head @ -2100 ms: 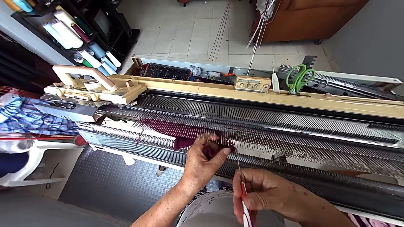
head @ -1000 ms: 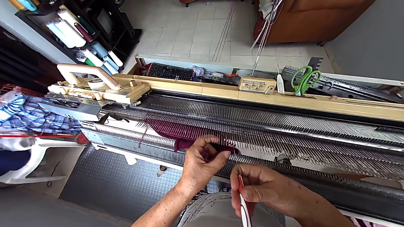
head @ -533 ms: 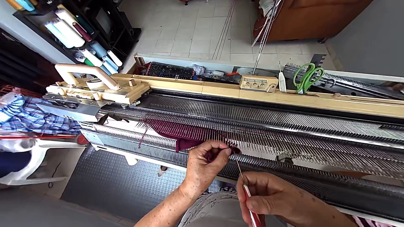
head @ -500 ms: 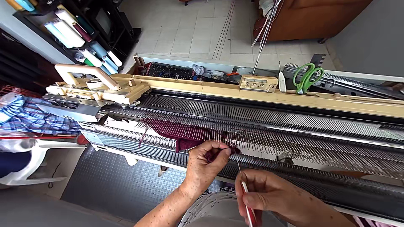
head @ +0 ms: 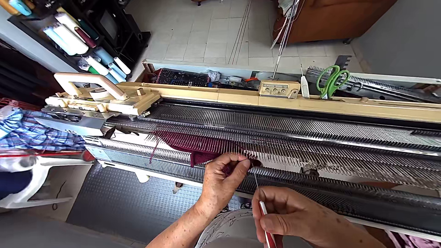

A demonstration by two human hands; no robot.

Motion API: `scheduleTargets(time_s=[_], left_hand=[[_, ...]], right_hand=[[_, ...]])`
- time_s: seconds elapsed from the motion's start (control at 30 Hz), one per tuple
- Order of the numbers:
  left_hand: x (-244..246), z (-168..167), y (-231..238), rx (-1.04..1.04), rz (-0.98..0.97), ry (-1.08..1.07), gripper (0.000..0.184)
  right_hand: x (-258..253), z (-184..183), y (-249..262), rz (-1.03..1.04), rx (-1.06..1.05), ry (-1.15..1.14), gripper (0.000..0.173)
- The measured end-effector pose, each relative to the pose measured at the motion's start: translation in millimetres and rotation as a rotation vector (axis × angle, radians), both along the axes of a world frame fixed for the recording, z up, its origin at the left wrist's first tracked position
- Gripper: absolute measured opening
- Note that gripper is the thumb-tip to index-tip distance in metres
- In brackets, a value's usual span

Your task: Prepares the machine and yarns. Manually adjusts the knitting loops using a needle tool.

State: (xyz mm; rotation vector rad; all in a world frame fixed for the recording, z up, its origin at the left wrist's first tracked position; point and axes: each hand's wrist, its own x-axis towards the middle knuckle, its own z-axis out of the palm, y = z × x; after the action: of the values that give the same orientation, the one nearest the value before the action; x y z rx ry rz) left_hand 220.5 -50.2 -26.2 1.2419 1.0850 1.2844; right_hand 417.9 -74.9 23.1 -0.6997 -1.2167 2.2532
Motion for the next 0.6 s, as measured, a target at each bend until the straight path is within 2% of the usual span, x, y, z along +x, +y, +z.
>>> scheduleTargets(time_s=[0.6], left_hand=[[1.7, 4.5, -1.8, 0.012, -0.017, 0.004, 0.010]], right_hand=[[-4.5, -11.9, 12.6, -0.005, 0.082, 0.017, 0.015]])
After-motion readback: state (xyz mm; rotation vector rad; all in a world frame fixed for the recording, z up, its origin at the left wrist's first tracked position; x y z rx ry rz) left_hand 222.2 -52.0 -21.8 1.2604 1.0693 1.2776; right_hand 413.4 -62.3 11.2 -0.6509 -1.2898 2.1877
